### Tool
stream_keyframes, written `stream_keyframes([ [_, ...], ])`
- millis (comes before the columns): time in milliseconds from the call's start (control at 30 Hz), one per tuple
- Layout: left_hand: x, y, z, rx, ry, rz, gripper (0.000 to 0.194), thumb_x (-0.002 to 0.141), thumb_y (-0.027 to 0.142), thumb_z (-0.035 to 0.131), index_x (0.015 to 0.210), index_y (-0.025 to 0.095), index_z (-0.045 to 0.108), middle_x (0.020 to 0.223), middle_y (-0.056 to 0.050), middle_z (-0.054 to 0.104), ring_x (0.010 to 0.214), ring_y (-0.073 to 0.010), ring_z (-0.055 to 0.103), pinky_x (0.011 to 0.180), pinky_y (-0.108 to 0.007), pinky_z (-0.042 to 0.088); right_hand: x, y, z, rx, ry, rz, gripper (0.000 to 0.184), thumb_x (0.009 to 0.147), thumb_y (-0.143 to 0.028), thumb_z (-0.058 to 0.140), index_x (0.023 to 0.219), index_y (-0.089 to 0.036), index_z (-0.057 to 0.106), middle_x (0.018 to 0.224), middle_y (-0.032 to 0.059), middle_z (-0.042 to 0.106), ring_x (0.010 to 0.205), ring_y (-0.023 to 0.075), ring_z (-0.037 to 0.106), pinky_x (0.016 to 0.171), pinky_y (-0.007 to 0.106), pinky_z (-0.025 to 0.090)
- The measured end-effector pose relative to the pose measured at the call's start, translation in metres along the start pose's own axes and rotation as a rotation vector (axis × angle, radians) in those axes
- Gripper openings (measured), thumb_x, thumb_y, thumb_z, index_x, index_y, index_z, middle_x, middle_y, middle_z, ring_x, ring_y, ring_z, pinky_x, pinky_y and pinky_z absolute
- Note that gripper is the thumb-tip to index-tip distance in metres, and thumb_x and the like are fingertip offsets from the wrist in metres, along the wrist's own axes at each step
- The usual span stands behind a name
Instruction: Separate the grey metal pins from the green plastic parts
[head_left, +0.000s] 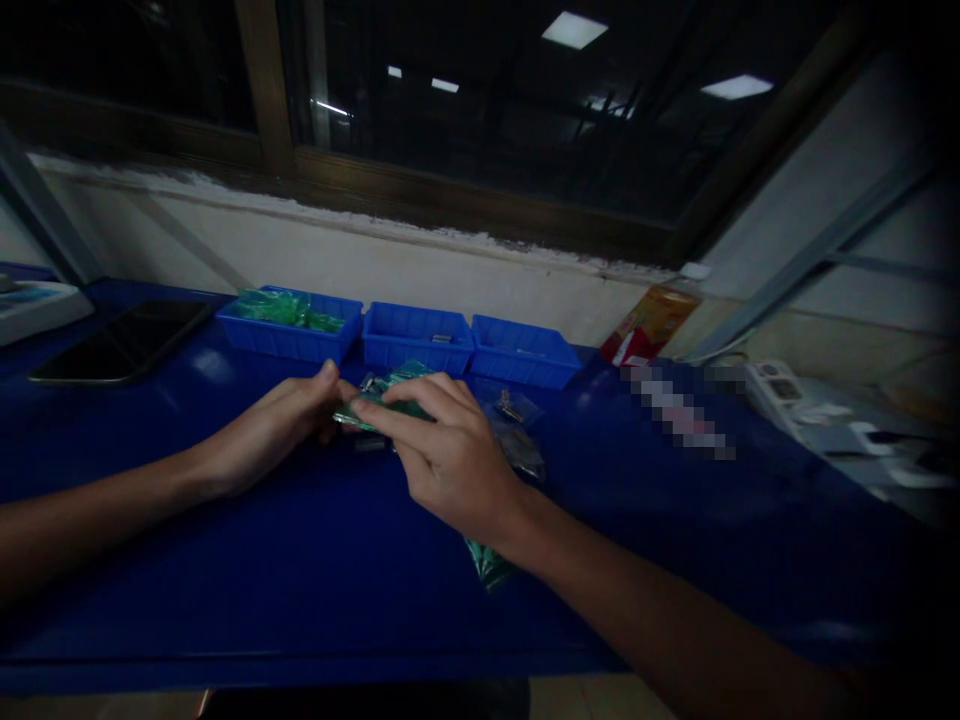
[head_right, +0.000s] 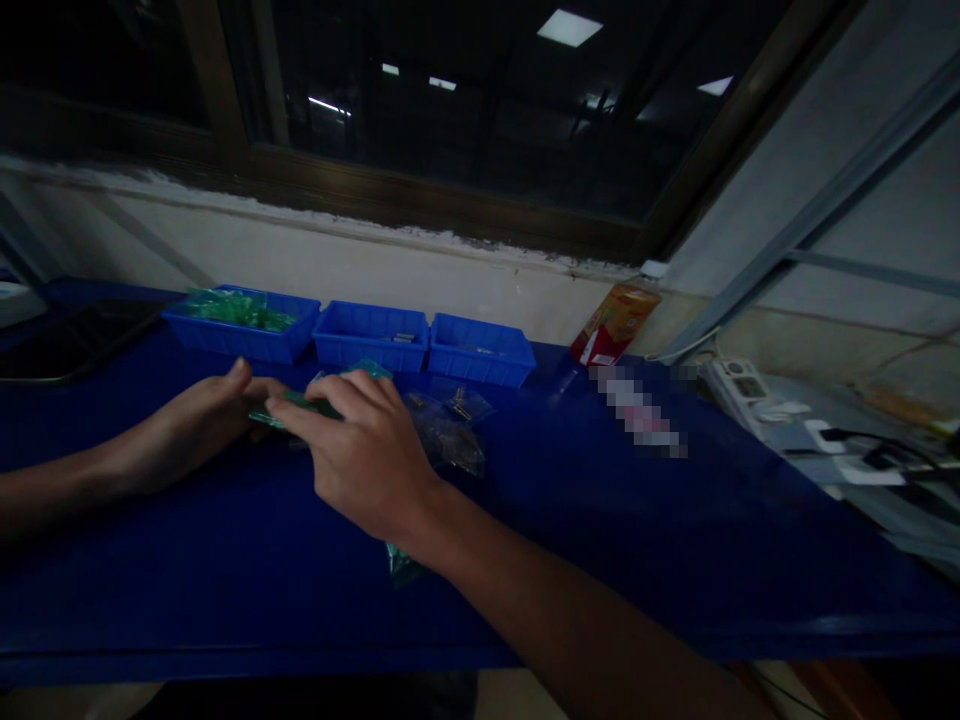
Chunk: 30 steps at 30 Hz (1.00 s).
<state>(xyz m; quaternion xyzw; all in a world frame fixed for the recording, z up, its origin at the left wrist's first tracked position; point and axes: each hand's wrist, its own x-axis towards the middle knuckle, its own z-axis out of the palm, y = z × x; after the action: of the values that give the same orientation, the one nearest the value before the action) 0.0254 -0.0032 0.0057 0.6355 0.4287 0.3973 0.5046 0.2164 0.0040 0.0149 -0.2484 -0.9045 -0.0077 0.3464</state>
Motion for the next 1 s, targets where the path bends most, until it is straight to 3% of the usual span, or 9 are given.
stream_keyframes([
  [133, 0.001, 0.002, -0.001, -0.123, 0.018, -0.085, 0.02, 0.077, 0.034, 0.057, 0.072, 0.014, 0.056, 0.063, 0.003, 0.048, 0.059, -0.0091, 0.038, 0.055, -0.02, 0.031, 0.0, -0.005, 0.0, -0.023, -0.027, -0.075, 0.031, 0.082, -0.009, 0.042, 0.103, -0.023, 0.061, 0.106, 0.0055, 0.056, 0.102, 0.0182, 0.045, 0.083, 0.036, 0.038],
  [267, 0.002, 0.002, 0.0, -0.222, 0.042, -0.043, 0.011, 0.08, 0.027, 0.055, 0.077, 0.016, 0.054, 0.065, 0.004, 0.048, 0.059, -0.0075, 0.038, 0.056, -0.018, 0.031, 0.001, -0.011, -0.003, 0.006, 0.025, -0.045, 0.026, 0.08, -0.012, 0.044, 0.097, -0.019, 0.062, 0.116, 0.0098, 0.048, 0.112, 0.0207, 0.04, 0.088, 0.04, 0.038],
  [400, 0.003, -0.001, 0.001, -0.228, 0.14, 0.038, 0.004, 0.081, 0.022, 0.054, 0.082, 0.02, 0.051, 0.067, 0.006, 0.047, 0.06, -0.0068, 0.039, 0.056, -0.017, 0.032, 0.002, -0.011, -0.005, 0.063, 0.077, 0.144, 0.023, 0.08, -0.026, 0.05, 0.097, -0.016, 0.061, 0.104, 0.0104, 0.049, 0.102, 0.0201, 0.045, 0.086, 0.038, 0.039],
  [500, 0.001, -0.002, 0.002, -0.054, 0.215, 0.167, 0.009, 0.081, 0.021, 0.055, 0.087, 0.021, 0.048, 0.073, 0.006, 0.048, 0.066, -0.0078, 0.044, 0.061, -0.018, 0.035, 0.002, -0.006, -0.004, 0.239, -0.003, 0.348, 0.031, 0.083, -0.041, 0.044, 0.085, -0.017, 0.062, 0.08, 0.0048, 0.054, 0.082, 0.0161, 0.051, 0.075, 0.033, 0.042],
  [633, -0.006, -0.001, 0.003, 0.334, 0.193, 0.402, 0.01, 0.082, 0.017, 0.051, 0.091, 0.02, 0.051, 0.089, 0.0, 0.049, 0.083, -0.0136, 0.049, 0.075, -0.026, 0.039, 0.004, 0.0, -0.001, 0.686, -0.156, 0.591, 0.053, 0.088, -0.052, 0.023, 0.071, -0.016, 0.058, 0.064, 0.0016, 0.055, 0.061, 0.0108, 0.052, 0.058, 0.026, 0.041],
  [733, -0.009, 0.0, 0.004, 0.545, 0.173, 0.552, 0.011, 0.081, 0.014, 0.05, 0.089, 0.019, 0.054, 0.089, -0.003, 0.05, 0.085, -0.0157, 0.05, 0.077, -0.029, 0.039, 0.006, 0.0, 0.0, 0.837, -0.142, 0.685, 0.046, 0.086, -0.051, 0.031, 0.072, -0.016, 0.056, 0.063, 0.0005, 0.055, 0.056, 0.0093, 0.051, 0.053, 0.023, 0.04],
  [867, -0.008, 0.003, 0.004, 0.664, 0.187, 0.539, 0.012, 0.08, 0.015, 0.051, 0.09, 0.018, 0.057, 0.09, -0.004, 0.052, 0.087, -0.0162, 0.051, 0.078, -0.029, 0.04, 0.007, 0.001, 0.0, 0.739, -0.103, 0.669, 0.029, 0.086, -0.038, 0.04, 0.074, -0.015, 0.055, 0.058, -0.0021, 0.051, 0.052, 0.0084, 0.048, 0.047, 0.021, 0.036],
  [1000, -0.006, 0.004, 0.003, 0.57, 0.153, 0.352, 0.017, 0.081, 0.03, 0.051, 0.091, 0.018, 0.058, 0.088, -0.003, 0.056, 0.085, -0.017, 0.051, 0.076, -0.028, 0.04, 0.004, 0.002, -0.002, 0.375, 0.007, 0.382, 0.022, 0.086, -0.025, 0.04, 0.087, -0.015, 0.06, 0.068, -0.0001, 0.051, 0.062, 0.01, 0.049, 0.057, 0.023, 0.04],
])
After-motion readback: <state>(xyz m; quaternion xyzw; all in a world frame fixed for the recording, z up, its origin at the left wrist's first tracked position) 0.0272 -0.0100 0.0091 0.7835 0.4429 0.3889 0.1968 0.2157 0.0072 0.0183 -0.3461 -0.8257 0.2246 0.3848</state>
